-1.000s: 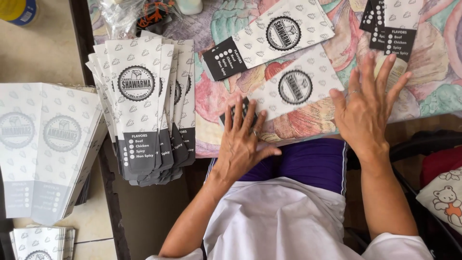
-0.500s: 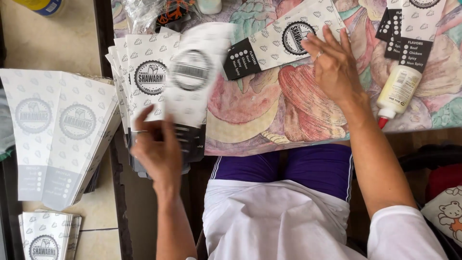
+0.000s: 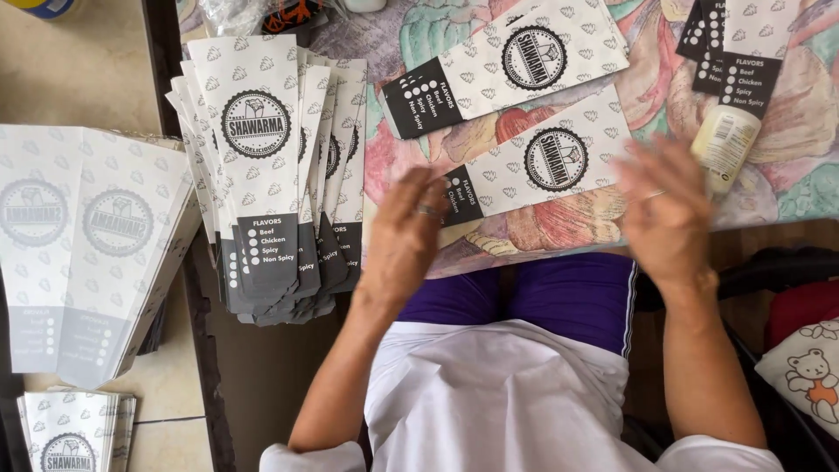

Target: Applying glue to paper shawarma packaging templates and folding them to assemble the final product.

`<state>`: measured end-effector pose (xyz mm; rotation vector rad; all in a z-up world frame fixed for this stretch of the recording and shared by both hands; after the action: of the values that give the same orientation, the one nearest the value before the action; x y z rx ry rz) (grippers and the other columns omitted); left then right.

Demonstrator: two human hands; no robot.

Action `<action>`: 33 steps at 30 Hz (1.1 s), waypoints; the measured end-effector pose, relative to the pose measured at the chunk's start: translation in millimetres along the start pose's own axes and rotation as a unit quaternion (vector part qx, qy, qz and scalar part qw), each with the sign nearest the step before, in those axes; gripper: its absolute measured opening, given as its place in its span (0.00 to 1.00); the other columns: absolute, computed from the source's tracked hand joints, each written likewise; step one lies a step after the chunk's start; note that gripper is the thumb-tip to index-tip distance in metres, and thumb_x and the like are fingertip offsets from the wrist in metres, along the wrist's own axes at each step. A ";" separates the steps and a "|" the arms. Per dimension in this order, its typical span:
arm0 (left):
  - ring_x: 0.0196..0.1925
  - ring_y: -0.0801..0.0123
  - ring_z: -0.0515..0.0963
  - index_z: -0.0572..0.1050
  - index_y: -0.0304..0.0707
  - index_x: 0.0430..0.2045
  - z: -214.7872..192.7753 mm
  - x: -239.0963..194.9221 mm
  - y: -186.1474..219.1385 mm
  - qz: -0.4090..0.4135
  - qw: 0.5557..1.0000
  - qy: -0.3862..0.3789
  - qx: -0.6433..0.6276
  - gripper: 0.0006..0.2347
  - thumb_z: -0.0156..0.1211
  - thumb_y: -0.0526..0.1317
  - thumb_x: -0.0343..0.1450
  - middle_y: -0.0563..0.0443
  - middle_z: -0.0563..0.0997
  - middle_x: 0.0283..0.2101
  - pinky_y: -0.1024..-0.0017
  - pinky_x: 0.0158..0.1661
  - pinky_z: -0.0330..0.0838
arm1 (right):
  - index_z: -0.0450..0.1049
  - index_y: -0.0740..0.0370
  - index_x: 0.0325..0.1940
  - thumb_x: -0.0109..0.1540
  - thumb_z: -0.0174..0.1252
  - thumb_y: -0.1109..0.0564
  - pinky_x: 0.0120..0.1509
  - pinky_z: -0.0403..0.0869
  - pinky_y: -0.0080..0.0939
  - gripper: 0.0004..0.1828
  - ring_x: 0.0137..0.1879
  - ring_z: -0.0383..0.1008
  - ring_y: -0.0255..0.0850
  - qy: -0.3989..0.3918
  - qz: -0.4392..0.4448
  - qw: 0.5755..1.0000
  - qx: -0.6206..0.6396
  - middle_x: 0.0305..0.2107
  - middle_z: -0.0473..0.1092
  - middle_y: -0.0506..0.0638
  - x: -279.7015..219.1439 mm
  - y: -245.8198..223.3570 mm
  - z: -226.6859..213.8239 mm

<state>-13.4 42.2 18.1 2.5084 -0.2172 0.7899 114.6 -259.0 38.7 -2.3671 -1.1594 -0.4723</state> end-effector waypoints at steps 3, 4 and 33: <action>0.66 0.38 0.74 0.76 0.25 0.53 30.9 -2.9 17.7 0.004 0.996 -0.093 -0.011 0.12 0.60 0.33 0.76 0.27 0.76 0.60 0.46 0.62 0.75 | 0.84 0.80 0.58 0.81 0.59 0.47 0.58 0.67 0.62 0.27 0.57 0.67 0.63 0.097 0.098 0.984 -0.114 0.49 0.70 0.69 -21.6 42.2 -23.3; 0.66 0.38 0.74 0.76 0.25 0.53 35.1 -4.5 16.6 0.006 0.996 -0.093 -0.012 0.12 0.60 0.33 0.76 0.27 0.76 0.60 0.46 0.62 0.75 | 0.84 0.80 0.58 0.81 0.59 0.47 0.58 0.67 0.62 0.27 0.57 0.67 0.63 0.098 0.099 0.984 -0.115 0.49 0.70 0.69 -23.2 48.7 -28.8; 0.28 0.56 0.81 0.78 0.47 0.23 27.0 36.2 -11.8 -0.123 0.963 -0.232 -0.059 0.08 0.68 0.46 0.67 0.54 0.82 0.25 0.59 0.28 0.70 | 0.64 0.59 0.76 0.79 0.61 0.56 0.72 0.83 0.71 0.22 0.79 0.71 0.60 0.272 0.311 0.803 0.429 0.71 0.66 0.58 -61.8 65.7 -46.9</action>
<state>33.1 38.7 14.8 2.5060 -0.1008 0.0792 126.4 -359.8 31.1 -1.4943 -0.1809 -0.2637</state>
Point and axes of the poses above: each hand's wrist, its own x-axis towards the middle knuckle, its own z-axis out of the palm, y = z × x, the point moved 1 cm from there along x, towards the middle knuckle
